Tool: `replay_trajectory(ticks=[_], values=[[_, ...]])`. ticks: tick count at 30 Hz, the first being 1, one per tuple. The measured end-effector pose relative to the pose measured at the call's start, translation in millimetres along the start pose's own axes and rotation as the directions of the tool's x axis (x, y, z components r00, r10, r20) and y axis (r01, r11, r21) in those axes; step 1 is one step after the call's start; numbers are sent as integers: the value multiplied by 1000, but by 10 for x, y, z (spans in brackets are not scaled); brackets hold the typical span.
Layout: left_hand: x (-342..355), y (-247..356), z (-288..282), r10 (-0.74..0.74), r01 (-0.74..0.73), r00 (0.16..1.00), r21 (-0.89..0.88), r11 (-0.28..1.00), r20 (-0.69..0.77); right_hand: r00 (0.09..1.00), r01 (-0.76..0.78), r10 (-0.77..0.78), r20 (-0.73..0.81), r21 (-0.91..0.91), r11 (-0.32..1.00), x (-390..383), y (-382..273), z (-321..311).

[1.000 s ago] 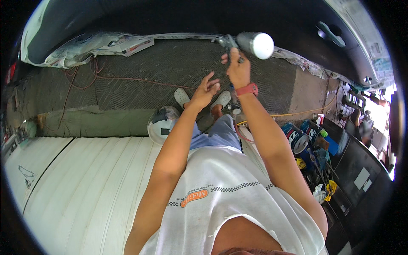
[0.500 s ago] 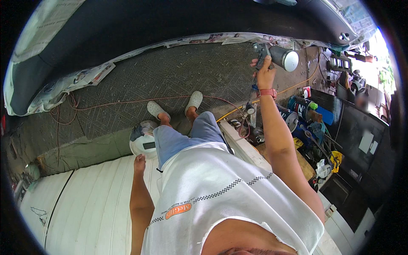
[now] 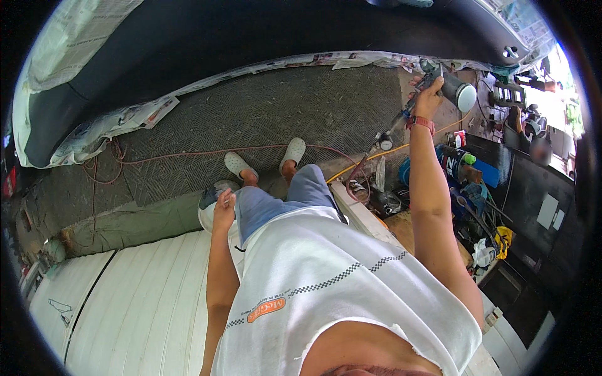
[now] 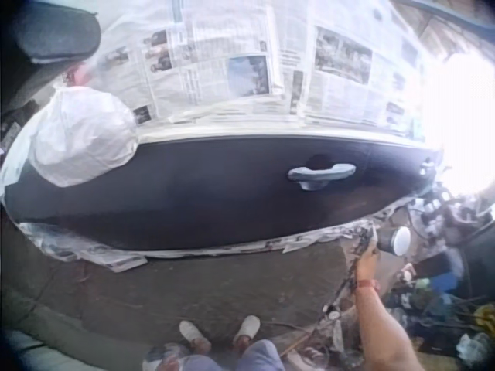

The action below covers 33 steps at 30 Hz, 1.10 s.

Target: The person uses a spray gun to apply paint to the side of a car in a workshop. The car is partially covered with newspaper to protect adjacent areas. The person moves along the vehicle, applying paint in steady, sweeping motions to the door and rear quarter panel.

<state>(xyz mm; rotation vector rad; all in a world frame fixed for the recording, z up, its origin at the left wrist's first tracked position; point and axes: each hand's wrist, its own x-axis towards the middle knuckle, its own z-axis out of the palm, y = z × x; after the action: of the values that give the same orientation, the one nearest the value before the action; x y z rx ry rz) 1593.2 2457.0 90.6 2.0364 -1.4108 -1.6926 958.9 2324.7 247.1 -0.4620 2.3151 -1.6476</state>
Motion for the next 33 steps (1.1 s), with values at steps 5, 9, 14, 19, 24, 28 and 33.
replay_trajectory(ticks=[5,9,14,19,24,28,33], values=[[25,-103,-214,-7,9,999,64,998,-40,963,-86,83,256,0,996,-993,-250,535],[3,-820,-493,-143,143,990,-3,990,-16,877,-113,98,470,3,994,-1855,-337,1048],[-229,-1466,-787,-229,223,972,-107,969,-53,720,-64,71,690,-35,997,-2723,-341,1738],[-377,-1908,-1065,-247,229,967,-201,952,-68,650,39,-42,759,22,999,-3524,-576,2404],[-369,-1953,-1251,-231,194,965,-255,947,-124,539,147,-133,832,63,987,-4140,-764,2950],[-327,-1814,-1364,-219,186,968,-228,956,-126,442,117,-181,879,144,983,-4412,-917,3211],[-241,-1767,-1384,-186,165,976,-170,971,-115,433,-9,-109,895,125,992,-4248,-1062,3181]])
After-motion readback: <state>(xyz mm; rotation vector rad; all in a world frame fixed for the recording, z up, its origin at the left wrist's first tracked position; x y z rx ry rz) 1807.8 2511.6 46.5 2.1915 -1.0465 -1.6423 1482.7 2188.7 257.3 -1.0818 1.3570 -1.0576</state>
